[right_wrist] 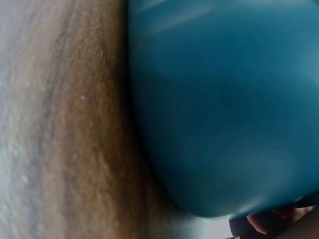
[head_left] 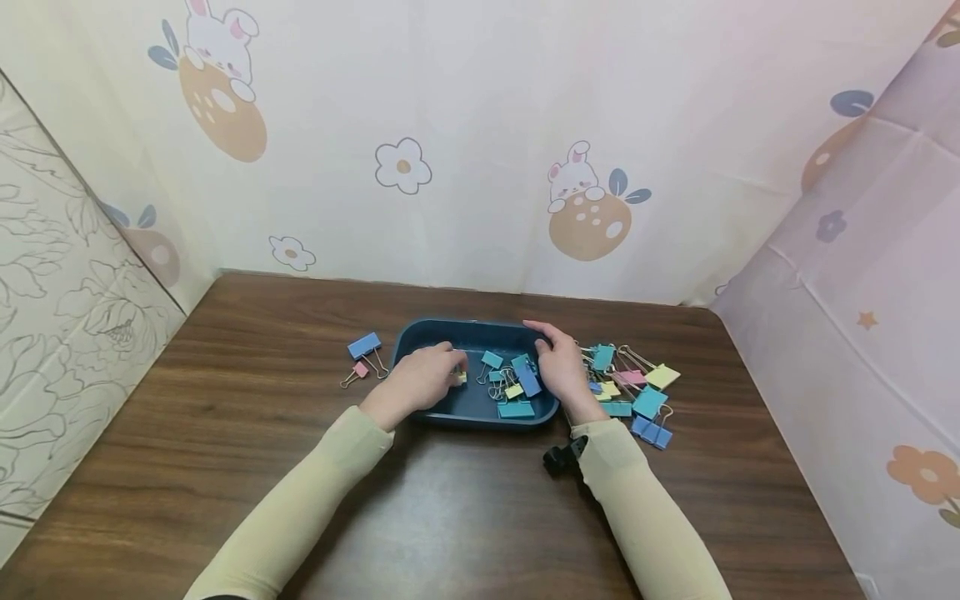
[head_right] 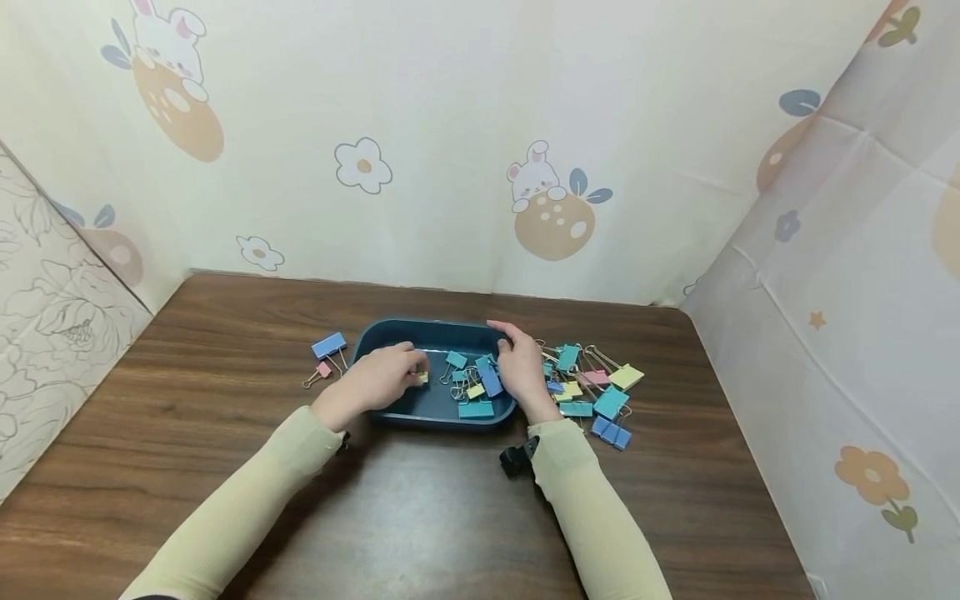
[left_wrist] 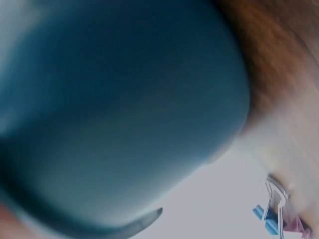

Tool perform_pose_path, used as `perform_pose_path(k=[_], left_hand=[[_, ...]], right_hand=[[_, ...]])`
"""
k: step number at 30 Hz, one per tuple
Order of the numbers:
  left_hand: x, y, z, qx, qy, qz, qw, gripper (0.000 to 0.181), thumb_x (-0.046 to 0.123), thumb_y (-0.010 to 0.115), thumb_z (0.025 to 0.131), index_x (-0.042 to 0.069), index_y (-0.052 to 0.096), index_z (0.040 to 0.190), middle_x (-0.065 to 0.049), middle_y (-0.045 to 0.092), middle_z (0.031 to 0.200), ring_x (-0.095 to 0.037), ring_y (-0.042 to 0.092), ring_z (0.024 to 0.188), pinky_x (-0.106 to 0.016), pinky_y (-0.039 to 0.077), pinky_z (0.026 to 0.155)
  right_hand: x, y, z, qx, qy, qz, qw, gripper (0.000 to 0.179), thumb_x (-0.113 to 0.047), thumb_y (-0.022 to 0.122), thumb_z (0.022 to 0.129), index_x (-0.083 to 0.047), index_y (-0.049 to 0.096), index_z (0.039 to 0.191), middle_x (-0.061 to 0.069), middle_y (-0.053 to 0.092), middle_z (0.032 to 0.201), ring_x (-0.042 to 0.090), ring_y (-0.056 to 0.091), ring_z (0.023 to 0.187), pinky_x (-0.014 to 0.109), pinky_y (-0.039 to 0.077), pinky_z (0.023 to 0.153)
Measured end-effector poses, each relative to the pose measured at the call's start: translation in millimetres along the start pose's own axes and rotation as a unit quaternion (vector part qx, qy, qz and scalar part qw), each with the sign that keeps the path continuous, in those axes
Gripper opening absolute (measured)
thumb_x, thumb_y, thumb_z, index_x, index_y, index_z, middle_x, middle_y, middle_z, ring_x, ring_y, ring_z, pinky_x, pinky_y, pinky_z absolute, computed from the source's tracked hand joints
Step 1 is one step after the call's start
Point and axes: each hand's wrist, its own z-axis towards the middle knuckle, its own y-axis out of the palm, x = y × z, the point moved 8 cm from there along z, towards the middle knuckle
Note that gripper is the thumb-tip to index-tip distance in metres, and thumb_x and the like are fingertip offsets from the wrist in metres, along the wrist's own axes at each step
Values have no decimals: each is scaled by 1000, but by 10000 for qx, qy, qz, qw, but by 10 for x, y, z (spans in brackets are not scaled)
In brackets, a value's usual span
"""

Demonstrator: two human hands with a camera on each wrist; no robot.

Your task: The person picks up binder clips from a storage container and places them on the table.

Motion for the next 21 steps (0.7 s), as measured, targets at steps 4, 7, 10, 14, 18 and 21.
perform_pose_path(k=[4,7,10,14,18,21], left_hand=[[-38,-108,-66,298,78,-283,9991,15,20,66,97,17,69,112,0,59,100,-16,57,84,-34,52,80],[-92,-196,-146,564,199,-524,9968,15,19,65,98,14,68,112,0,58,98,-15,58,83,-32,52,78],[-177,-307,-255,824,269,-782,9932,16,17,66,97,11,68,112,-1,57,96,-16,59,83,-32,52,76],[-286,-487,-417,1077,351,-1087,9876,16,16,66,97,9,66,112,0,56,94,-16,58,81,-33,51,74],[-384,-644,-570,1251,358,-915,9873,16,14,67,96,10,64,111,-1,57,95,-18,61,84,-38,52,77],[-515,-686,-672,1312,218,-606,9893,15,12,68,95,10,64,109,-1,57,96,-18,61,83,-39,52,76]], right_hand=[[14,-1,-2,-5,44,37,10000,39,-13,42,107,-26,58,140,7,48,149,31,51,113,47,38,92],[30,11,0,-26,72,64,10000,39,-13,42,107,-27,58,139,7,47,149,32,52,110,47,39,90],[42,22,4,-29,53,66,10000,39,-14,42,107,-28,58,139,7,48,148,32,53,101,45,40,86],[49,18,7,4,22,51,10000,38,-13,43,107,-28,59,138,7,49,147,32,53,102,44,40,86],[52,6,14,20,35,52,10000,38,-13,43,107,-27,59,138,7,48,148,32,53,104,45,41,88],[70,9,6,-8,117,110,9999,38,-14,42,107,-27,59,139,6,47,149,30,52,113,47,41,92]])
